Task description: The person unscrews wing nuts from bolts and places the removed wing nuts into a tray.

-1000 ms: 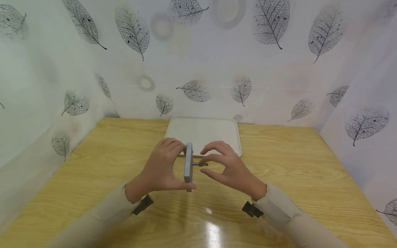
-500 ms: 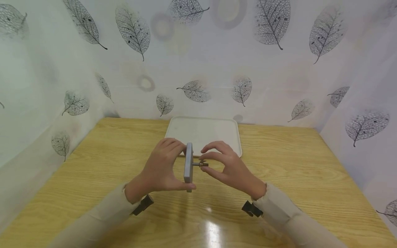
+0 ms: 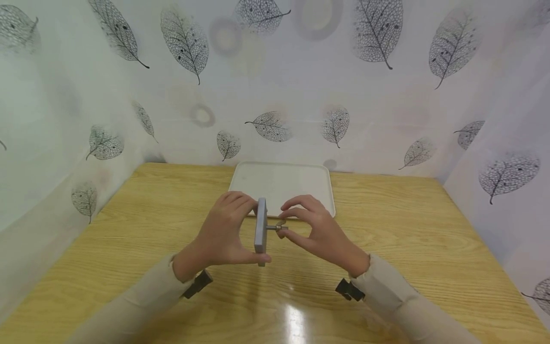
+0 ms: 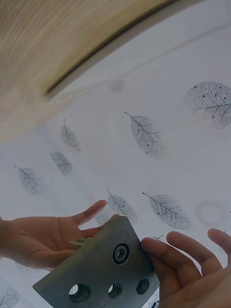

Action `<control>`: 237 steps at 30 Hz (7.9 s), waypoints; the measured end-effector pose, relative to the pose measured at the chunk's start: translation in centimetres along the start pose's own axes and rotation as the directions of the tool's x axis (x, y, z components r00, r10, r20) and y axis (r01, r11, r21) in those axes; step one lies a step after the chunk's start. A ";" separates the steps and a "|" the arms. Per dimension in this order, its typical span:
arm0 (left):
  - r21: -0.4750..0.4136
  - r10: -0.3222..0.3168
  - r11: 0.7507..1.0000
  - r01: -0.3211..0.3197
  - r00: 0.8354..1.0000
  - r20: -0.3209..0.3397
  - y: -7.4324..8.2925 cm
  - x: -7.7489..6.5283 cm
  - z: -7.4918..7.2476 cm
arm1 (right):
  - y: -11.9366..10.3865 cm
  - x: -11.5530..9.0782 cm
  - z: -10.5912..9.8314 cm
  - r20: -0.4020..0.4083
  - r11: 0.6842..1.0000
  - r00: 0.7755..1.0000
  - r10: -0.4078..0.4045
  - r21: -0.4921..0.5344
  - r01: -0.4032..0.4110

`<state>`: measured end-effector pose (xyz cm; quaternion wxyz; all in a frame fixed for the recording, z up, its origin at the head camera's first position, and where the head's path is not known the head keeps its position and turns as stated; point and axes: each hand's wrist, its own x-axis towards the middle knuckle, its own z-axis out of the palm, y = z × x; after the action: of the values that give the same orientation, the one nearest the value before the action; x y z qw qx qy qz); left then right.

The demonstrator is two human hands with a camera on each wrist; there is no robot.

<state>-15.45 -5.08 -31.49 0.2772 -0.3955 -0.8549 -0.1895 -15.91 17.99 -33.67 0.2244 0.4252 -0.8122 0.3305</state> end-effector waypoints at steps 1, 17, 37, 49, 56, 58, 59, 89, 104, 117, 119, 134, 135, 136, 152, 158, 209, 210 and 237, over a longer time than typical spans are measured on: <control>-0.002 0.001 1.000 -0.001 1.000 0.001 0.0 0.0 0.0 | 0.0 0.0 0.0 -0.007 1.000 1.000 -0.009 0.011 0.009; -0.023 0.010 1.000 -0.010 1.000 -0.004 -0.4 -0.1 0.1 | 0.0 0.3 0.2 -0.086 0.984 0.984 -0.153 0.082 0.160; -0.022 -0.002 1.000 0.002 1.000 -0.001 -0.1 -0.1 -0.1 | 0.1 0.8 0.8 -0.088 0.908 0.913 -0.398 -0.181 0.378; -0.017 -0.010 1.000 0.010 1.000 -0.005 -0.1 -0.2 0.0 | -0.2 1.1 0.7 -0.134 0.867 0.860 -0.493 -0.156 0.473; -0.013 -0.007 1.000 0.007 1.000 -0.004 0.0 -0.2 0.0 | 0.3 1.3 0.3 -0.124 0.917 0.908 -0.399 -0.036 0.398; -0.015 -0.006 1.000 0.006 1.000 0.000 0.0 -0.2 -0.1 | 0.4 1.2 0.3 -0.110 0.925 0.918 -0.380 -0.031 0.379; -0.016 -0.006 1.000 0.006 1.000 0.002 0.0 -0.2 -0.1 | 0.4 1.1 0.3 -0.103 0.926 0.920 -0.378 -0.034 0.376; -0.009 -0.007 1.000 0.007 1.000 0.012 -0.2 -0.3 0.3 | 0.4 0.6 0.3 -0.054 0.939 0.947 -0.318 -0.155 0.306; -0.004 -0.011 1.000 0.011 1.000 0.003 -0.1 -0.3 0.1 | -0.4 0.6 0.4 -0.083 0.862 0.875 -0.477 -0.236 0.448; -0.022 -0.007 1.000 0.008 1.000 0.011 0.0 -0.2 0.2 | 0.4 0.7 0.6 -0.077 0.895 0.906 -0.416 -0.213 0.393; -0.023 -0.010 1.000 0.010 1.000 0.013 0.0 -0.3 0.1 | 0.5 0.7 0.7 -0.070 0.886 0.904 -0.422 -0.242 0.395; -0.013 -0.021 1.000 0.021 1.000 0.015 -0.3 -0.4 0.1 | 0.0 0.7 0.6 -0.063 0.846 0.877 -0.476 -0.304 0.438; -0.014 -0.021 1.000 0.022 1.000 0.012 -0.3 -0.4 0.1 | -0.1 0.7 0.6 -0.062 0.838 0.869 -0.491 -0.307 0.452; -0.013 -0.022 1.000 0.023 1.000 0.011 -0.4 -0.4 0.1 | -0.2 0.7 0.6 -0.062 0.830 0.861 -0.505 -0.310 0.464; -0.044 0.002 0.999 -0.002 1.000 0.008 -0.3 -0.4 0.2 | 0.0 1.1 0.6 -0.107 0.877 0.886 -0.452 -0.237 0.419; -0.044 0.002 0.999 -0.002 1.000 0.006 -0.1 -0.3 0.2 | 0.4 0.8 1.0 -0.086 0.884 0.899 -0.428 -0.244 0.398; -0.013 -0.011 1.000 0.011 1.000 0.007 -0.3 -0.3 0.1 | 0.0 0.7 0.5 -0.089 0.886 0.896 -0.435 -0.219 0.408; -0.012 -0.014 1.000 0.014 1.000 0.005 -0.3 -0.3 0.1 | -0.1 0.7 0.5 -0.086 0.879 0.891 -0.446 -0.229 0.418; -0.015 -0.009 1.000 0.009 1.000 0.015 -1.1 -0.4 0.4 | 0.9 0.6 0.7 -0.001 0.960 0.977 -0.215 -0.183 0.211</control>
<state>-16.21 -5.72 -32.17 0.2669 -0.3952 -0.8572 -0.1944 -17.07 17.50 -34.06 0.3052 0.4843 -0.7860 0.2333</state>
